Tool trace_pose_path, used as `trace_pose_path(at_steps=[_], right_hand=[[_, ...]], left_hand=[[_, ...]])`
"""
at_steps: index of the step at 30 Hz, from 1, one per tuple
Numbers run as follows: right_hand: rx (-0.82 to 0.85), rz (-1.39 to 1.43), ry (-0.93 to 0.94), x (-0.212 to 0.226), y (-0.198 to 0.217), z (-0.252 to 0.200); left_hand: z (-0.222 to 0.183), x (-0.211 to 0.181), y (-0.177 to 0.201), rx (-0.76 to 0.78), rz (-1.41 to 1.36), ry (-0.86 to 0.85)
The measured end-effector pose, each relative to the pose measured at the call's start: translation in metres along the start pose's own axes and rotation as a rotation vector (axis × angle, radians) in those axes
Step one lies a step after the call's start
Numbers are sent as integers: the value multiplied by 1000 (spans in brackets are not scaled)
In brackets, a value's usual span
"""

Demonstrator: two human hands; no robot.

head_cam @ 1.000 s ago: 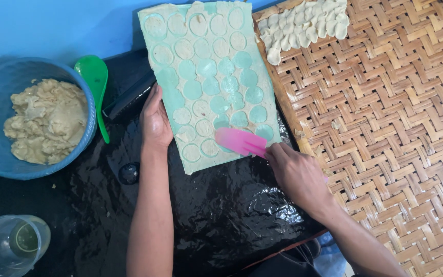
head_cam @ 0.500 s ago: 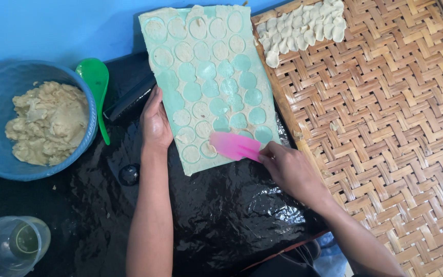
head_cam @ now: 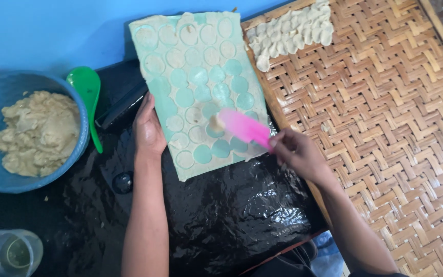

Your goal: Spreading small circular dough pieces onto a woven mat using a spatula for drying or processing.

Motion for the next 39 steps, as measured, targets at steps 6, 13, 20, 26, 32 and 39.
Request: trace_pose_path(at_steps=[6,13,20,26,32,39], right_hand=[[-498,-251,165,27,59,26],[-646,-388,260,21,94,59],[-644,-402,220,20,97,68],[-674,-576,319,27,92,63],[-705,-808,353,39,80,53],[-747,-909,265,47,82,45]], left_hand=[[-3,-5,-9,4,30,4],[-2,-3,-5,-1,21,-2],[-3,-7,-11,-27,39,9],[-2,-4,-5,-53,43,15],[-3,-6,-9,-63,37,17],[-2,-4,-5,-55,25,13]])
Point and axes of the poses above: each hand's wrist, its own z-axis towards the middle knuckle, its own y-axis out of the back of the hand, x = y × z, the point moved 5 cm from there along z, towards the middle knuckle, and after that the axes turned 10 degrees about z, right-handed, at the moved point
